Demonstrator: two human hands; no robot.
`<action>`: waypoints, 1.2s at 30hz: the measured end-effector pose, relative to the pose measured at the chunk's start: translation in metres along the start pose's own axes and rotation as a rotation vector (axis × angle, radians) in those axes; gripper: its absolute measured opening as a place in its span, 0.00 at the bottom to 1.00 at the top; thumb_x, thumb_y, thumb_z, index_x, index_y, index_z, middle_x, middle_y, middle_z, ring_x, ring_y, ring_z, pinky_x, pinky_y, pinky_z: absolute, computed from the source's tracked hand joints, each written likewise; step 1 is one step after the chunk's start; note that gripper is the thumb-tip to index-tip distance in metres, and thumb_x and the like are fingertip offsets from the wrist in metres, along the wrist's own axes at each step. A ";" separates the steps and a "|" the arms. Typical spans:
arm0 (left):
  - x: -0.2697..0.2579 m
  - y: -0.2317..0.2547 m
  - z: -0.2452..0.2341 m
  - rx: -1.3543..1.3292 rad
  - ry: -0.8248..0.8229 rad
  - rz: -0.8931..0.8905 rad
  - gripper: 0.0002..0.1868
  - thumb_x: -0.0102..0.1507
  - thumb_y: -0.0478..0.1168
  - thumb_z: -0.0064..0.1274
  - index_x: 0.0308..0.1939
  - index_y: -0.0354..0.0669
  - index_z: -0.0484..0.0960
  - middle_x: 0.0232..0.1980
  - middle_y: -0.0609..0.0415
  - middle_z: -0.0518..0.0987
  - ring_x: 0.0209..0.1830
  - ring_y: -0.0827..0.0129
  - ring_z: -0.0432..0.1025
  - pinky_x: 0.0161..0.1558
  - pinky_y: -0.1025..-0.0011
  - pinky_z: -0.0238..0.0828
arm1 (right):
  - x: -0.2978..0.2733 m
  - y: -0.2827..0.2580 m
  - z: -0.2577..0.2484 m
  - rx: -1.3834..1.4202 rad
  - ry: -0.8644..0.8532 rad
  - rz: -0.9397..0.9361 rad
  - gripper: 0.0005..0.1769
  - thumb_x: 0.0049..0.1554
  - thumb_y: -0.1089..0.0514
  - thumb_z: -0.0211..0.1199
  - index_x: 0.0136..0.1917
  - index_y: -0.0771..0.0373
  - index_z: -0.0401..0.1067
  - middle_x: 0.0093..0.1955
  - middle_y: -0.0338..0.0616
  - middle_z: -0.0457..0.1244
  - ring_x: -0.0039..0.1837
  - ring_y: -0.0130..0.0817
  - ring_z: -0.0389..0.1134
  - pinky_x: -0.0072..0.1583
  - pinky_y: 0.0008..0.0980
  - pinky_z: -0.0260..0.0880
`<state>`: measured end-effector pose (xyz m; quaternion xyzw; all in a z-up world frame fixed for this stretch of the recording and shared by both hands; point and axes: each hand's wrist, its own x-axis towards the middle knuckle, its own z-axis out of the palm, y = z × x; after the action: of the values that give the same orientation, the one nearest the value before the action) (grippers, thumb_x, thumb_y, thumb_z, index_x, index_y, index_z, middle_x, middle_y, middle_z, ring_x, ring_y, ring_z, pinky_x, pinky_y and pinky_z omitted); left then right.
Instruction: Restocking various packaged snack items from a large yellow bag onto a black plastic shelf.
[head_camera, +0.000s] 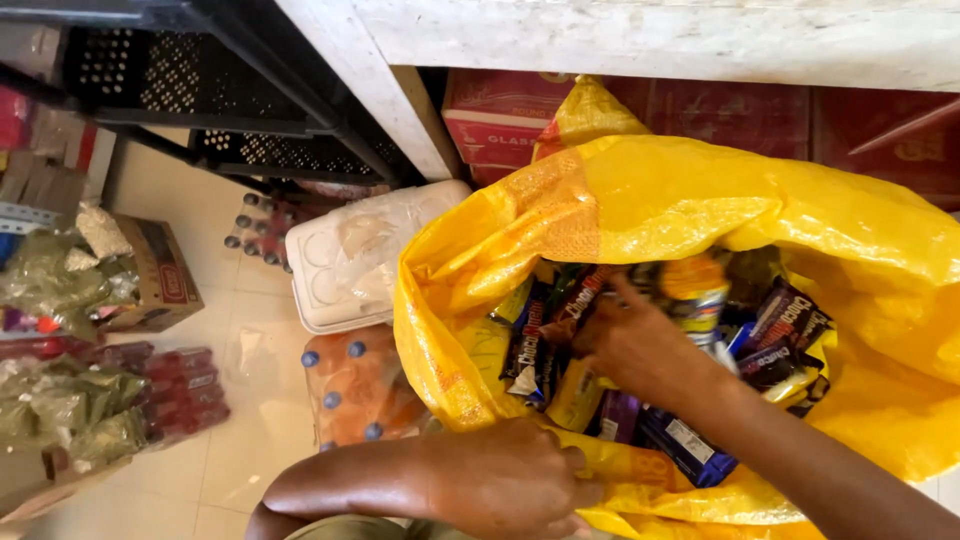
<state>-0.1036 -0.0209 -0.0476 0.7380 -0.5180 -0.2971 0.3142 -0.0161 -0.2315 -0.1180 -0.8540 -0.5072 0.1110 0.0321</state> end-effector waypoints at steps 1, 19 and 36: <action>-0.003 -0.001 0.001 -0.054 0.001 -0.027 0.19 0.66 0.48 0.49 0.52 0.36 0.79 0.38 0.40 0.80 0.34 0.43 0.77 0.38 0.48 0.73 | -0.005 0.006 -0.005 -0.192 -0.220 0.040 0.19 0.52 0.48 0.61 0.54 0.56 0.77 0.46 0.46 0.69 0.62 0.47 0.64 0.74 0.59 0.43; 0.003 -0.007 0.020 -0.015 -0.048 -0.022 0.21 0.67 0.51 0.47 0.55 0.39 0.79 0.42 0.40 0.80 0.38 0.43 0.76 0.41 0.48 0.73 | -0.016 -0.007 0.043 0.278 0.007 -0.025 0.31 0.38 0.63 0.64 0.59 0.62 0.74 0.59 0.47 0.67 0.64 0.47 0.64 0.64 0.47 0.61; 0.030 -0.018 -0.062 0.152 0.149 -0.061 0.21 0.74 0.49 0.40 0.54 0.32 0.76 0.52 0.34 0.76 0.53 0.40 0.71 0.52 0.45 0.70 | -0.016 -0.030 0.056 0.134 -0.124 -0.027 0.17 0.48 0.52 0.65 0.50 0.58 0.77 0.58 0.51 0.64 0.62 0.50 0.59 0.64 0.51 0.54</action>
<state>-0.0377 -0.0347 -0.0257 0.7952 -0.4916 -0.2106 0.2857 -0.0611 -0.2340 -0.1648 -0.8347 -0.5110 0.1967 0.0593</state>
